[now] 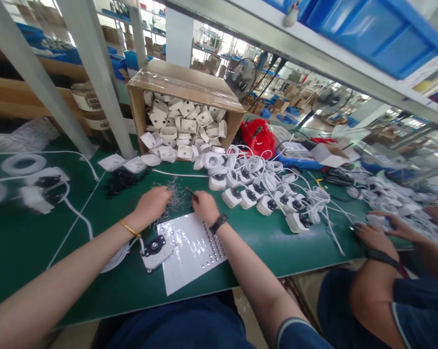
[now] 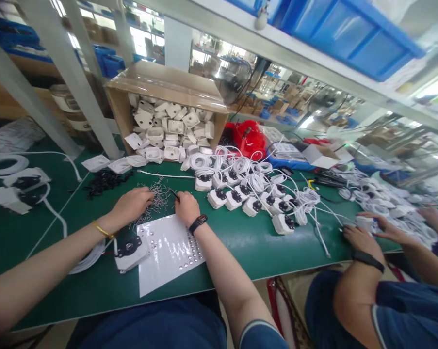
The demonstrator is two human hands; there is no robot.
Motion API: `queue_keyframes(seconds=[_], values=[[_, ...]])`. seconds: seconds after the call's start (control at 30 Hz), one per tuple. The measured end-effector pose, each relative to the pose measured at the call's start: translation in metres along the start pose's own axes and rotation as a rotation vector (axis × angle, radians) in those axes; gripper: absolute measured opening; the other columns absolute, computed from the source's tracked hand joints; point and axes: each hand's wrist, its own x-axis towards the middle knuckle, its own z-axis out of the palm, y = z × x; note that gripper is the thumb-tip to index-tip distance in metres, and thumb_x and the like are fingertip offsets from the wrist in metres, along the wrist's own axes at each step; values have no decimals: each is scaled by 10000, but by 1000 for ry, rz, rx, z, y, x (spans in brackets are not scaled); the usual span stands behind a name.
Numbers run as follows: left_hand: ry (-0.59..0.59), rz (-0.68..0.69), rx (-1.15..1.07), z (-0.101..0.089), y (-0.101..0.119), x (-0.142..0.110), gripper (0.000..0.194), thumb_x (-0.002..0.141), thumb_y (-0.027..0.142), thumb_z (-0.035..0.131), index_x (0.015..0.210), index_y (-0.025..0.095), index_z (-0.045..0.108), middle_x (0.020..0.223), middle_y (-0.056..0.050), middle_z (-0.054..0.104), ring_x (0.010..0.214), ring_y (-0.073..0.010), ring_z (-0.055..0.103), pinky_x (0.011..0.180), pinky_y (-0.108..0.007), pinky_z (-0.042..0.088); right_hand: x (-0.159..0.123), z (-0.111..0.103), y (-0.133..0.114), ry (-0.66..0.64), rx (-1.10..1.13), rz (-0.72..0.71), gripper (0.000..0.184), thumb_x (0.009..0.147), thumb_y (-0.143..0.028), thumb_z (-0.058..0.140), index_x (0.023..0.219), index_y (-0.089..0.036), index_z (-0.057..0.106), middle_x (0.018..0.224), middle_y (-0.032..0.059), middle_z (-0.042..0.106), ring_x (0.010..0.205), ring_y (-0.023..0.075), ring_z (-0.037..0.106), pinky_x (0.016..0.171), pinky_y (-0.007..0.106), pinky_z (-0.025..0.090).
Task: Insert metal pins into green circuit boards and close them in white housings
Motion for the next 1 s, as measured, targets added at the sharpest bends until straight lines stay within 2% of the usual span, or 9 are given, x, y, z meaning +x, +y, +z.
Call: queue_keyframes(seconds=[0.1,0.2,0.33,0.4,0.5,0.6,0.67,0.87,1.0], values=[[66,-14,-52,-8,0,-1,205,823,193,478,682,178,626,813,-88,617,835,-231,579,760,-334,444,-10,-4,-1,27,105,-16,118,848,-139,467,812,-170,575,796,41,618,747,154,573,665,247,409],[187,-117,-232,-22,1,-18,185,838,266,494,823,185,660,897,-71,666,849,-215,605,794,-328,459,-30,0,-9,-38,242,-69,96,839,-172,484,844,-167,579,772,5,614,671,118,553,616,211,414],[435,-458,-747,-31,12,-79,232,750,388,632,838,176,663,798,-33,690,704,-179,630,679,-289,504,-53,15,-21,-278,611,-79,162,830,-183,459,880,-173,612,637,-41,528,489,82,433,481,192,355],[521,-626,-866,-23,21,-116,243,716,379,667,821,161,651,738,-27,684,650,-166,630,636,-278,514,-57,23,-25,-393,763,-44,175,808,-159,445,849,-170,615,580,-56,462,451,77,381,445,190,313],[610,-746,-937,3,33,-157,237,701,358,673,803,149,626,677,-24,669,567,-149,609,559,-263,507,-55,30,-31,-415,803,-82,156,782,-131,460,855,-172,592,667,-48,497,489,71,398,467,187,328],[624,-786,-965,27,39,-171,218,710,349,660,784,151,607,612,-17,649,516,-146,590,499,-254,481,-51,33,-37,-395,760,-158,133,779,-135,510,894,-174,563,761,-37,547,546,76,453,529,197,383],[601,-805,-949,35,41,-170,209,726,352,648,792,157,609,573,-4,634,513,-148,591,499,-249,473,-50,33,-40,-385,691,-167,97,773,-131,546,858,-168,571,722,-37,563,560,88,491,554,206,403],[495,-755,-735,34,36,-155,250,800,418,572,830,184,653,480,39,569,463,-145,556,519,-250,444,-61,33,-41,-241,426,-296,113,794,-100,580,804,-172,666,794,23,686,732,150,622,689,244,450],[467,-581,-580,36,26,-160,252,845,408,520,882,206,666,700,-9,668,578,-170,604,628,-292,484,-69,40,-35,-163,357,-457,178,842,-92,527,868,-179,681,877,54,705,837,162,643,772,256,465]])
